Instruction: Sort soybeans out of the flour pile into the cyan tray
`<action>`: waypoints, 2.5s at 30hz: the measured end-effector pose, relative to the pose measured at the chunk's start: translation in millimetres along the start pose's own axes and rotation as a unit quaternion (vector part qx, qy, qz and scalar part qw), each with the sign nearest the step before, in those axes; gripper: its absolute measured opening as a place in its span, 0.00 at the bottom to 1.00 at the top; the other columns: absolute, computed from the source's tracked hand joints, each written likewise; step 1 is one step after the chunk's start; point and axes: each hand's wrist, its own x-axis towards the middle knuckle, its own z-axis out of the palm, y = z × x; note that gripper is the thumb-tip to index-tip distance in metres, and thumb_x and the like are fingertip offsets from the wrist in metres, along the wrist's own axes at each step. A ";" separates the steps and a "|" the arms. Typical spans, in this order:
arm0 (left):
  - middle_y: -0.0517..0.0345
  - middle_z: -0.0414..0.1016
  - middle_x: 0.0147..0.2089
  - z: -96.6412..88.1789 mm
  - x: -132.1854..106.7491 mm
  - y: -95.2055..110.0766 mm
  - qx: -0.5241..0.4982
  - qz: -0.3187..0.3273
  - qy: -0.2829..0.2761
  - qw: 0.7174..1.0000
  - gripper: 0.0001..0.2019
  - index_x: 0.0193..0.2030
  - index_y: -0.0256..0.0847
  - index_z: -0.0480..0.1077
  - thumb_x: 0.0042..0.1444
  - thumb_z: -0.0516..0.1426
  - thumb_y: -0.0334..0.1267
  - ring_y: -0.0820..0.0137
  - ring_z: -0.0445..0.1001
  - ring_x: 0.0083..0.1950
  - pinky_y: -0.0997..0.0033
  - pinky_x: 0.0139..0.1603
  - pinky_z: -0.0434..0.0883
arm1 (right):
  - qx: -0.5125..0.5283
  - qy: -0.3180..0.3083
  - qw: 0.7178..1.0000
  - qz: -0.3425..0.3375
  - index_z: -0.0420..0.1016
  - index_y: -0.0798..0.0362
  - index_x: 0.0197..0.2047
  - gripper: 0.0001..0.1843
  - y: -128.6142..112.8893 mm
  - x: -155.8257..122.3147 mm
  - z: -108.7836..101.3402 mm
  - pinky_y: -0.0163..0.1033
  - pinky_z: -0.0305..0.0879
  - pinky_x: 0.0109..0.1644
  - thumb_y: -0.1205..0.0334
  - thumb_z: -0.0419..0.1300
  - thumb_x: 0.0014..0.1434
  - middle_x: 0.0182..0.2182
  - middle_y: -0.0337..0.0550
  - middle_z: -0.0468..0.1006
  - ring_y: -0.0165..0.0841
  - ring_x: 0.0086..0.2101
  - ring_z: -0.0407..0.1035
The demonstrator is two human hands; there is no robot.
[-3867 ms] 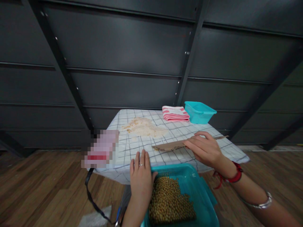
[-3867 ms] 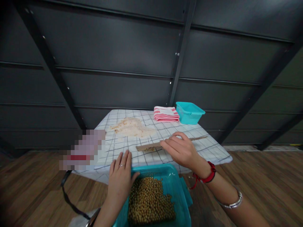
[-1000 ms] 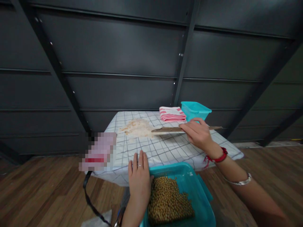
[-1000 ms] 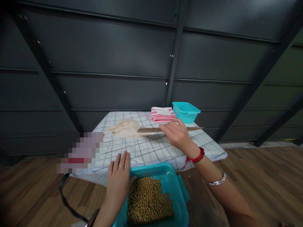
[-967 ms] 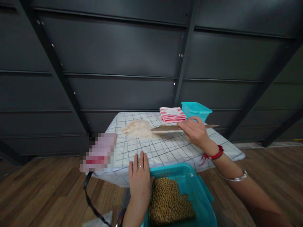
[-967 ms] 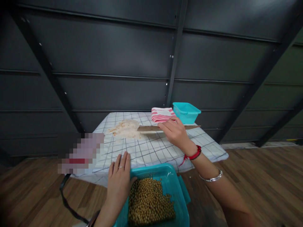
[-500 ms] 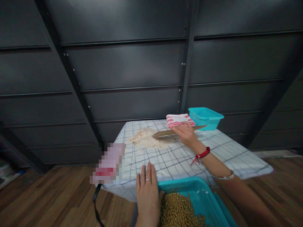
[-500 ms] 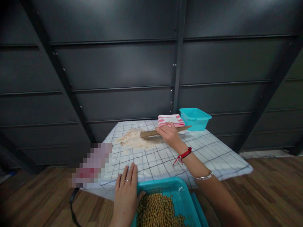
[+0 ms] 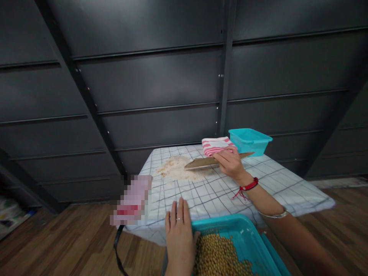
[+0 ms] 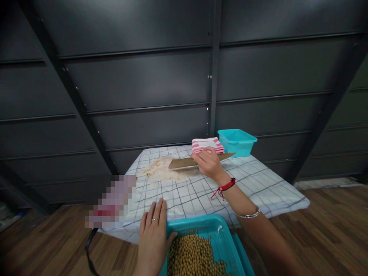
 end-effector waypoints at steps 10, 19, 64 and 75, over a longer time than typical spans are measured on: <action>0.48 0.61 0.60 -0.9 0.4 1.1 0.006 -0.002 0.000 1.000 0.32 0.58 0.36 0.56 0.43 0.55 0.30 0.56 0.59 0.59 0.50 0.54 0.63 | -0.006 -0.046 0.999 -0.015 0.69 0.55 0.36 0.13 -12.7 5.1 20.5 0.38 0.53 0.41 0.74 0.45 0.59 0.23 0.39 0.72 0.30 0.28 0.61; 0.47 0.62 0.60 3.4 0.6 2.7 0.002 -0.016 0.006 1.000 0.32 0.57 0.34 0.57 0.41 0.56 0.31 0.56 0.58 0.60 0.51 0.55 0.62 | 0.017 -0.046 0.998 -0.028 0.69 0.55 0.35 0.14 -3.3 1.0 5.9 0.40 0.55 0.41 0.76 0.45 0.54 0.23 0.39 0.71 0.30 0.27 0.61; 0.50 0.62 0.60 -5.9 1.2 1.1 0.000 -0.015 -0.008 1.000 0.29 0.58 0.37 0.57 0.45 0.54 0.33 0.57 0.59 0.60 0.53 0.55 0.62 | 0.049 -0.074 0.995 -0.043 0.68 0.52 0.39 0.12 -18.6 22.5 -31.8 0.41 0.56 0.41 0.74 0.48 0.56 0.26 0.39 0.73 0.30 0.28 0.63; 0.49 0.62 0.60 -3.6 0.2 -0.8 -0.002 -0.010 -0.009 1.000 0.30 0.58 0.36 0.56 0.46 0.55 0.34 0.58 0.58 0.60 0.54 0.57 0.61 | 0.078 -0.107 0.988 -0.085 0.67 0.53 0.38 0.15 -26.3 27.3 -29.0 0.40 0.57 0.41 0.77 0.44 0.55 0.25 0.39 0.72 0.29 0.27 0.61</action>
